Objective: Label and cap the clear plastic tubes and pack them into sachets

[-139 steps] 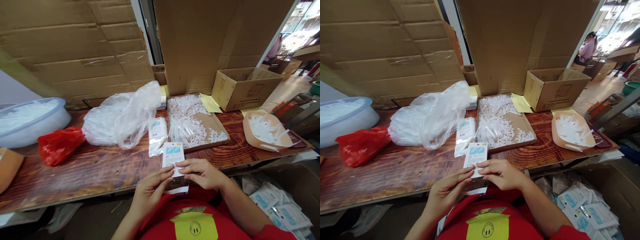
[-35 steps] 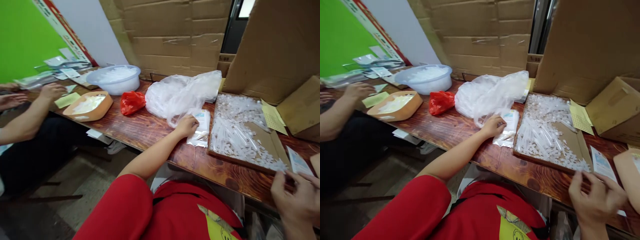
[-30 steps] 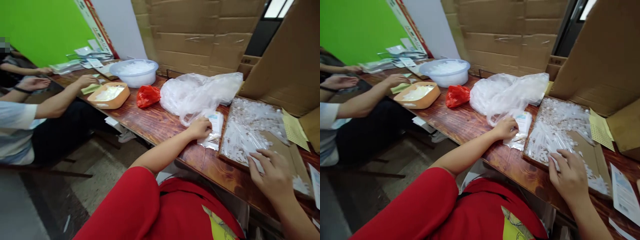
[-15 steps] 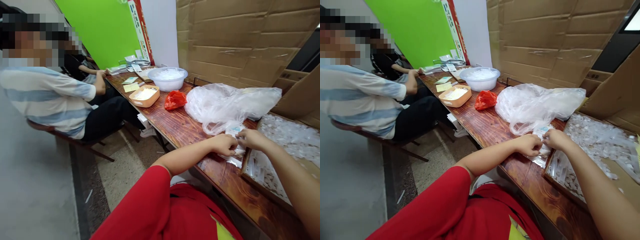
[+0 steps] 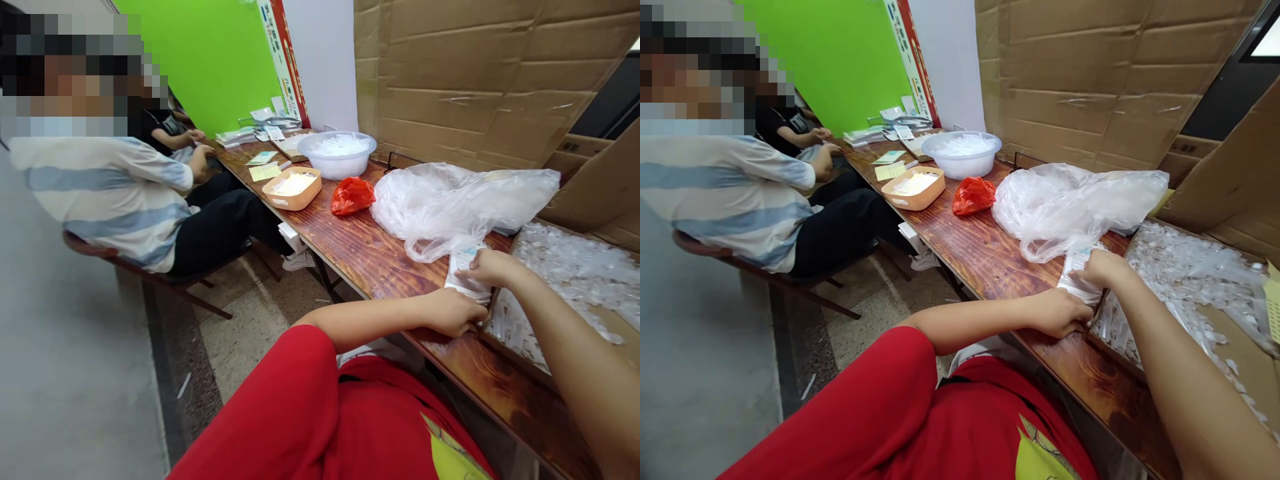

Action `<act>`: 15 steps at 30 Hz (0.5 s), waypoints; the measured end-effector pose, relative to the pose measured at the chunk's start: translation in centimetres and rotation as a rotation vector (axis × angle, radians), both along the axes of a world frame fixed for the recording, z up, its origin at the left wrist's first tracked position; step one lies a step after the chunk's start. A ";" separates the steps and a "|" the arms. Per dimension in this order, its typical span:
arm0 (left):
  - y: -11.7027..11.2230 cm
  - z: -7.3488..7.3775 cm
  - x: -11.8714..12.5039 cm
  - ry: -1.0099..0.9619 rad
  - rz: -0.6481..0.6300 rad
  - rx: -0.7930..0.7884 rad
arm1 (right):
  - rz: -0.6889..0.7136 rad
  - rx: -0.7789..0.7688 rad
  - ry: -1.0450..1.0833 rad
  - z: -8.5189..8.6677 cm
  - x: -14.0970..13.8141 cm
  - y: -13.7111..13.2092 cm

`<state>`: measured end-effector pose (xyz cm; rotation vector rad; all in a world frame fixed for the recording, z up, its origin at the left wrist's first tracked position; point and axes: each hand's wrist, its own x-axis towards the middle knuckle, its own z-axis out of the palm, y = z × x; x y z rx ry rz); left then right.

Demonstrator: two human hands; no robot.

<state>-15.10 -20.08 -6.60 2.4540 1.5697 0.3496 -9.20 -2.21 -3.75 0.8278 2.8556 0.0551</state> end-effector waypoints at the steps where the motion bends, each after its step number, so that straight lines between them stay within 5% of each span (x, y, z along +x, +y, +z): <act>1: -0.3 -0.4 0.0 0.001 -0.012 0.023 | -0.024 0.000 -0.027 0.2 -0.2 -0.4; 8: -2.3 -1.8 -2.1 0.067 -0.049 0.161 | -0.118 0.023 -0.162 1.3 -0.8 -2.2; 15: -5.5 -1.2 -6.3 0.057 -0.071 0.224 | -0.100 0.046 -0.196 1.5 -0.5 -2.3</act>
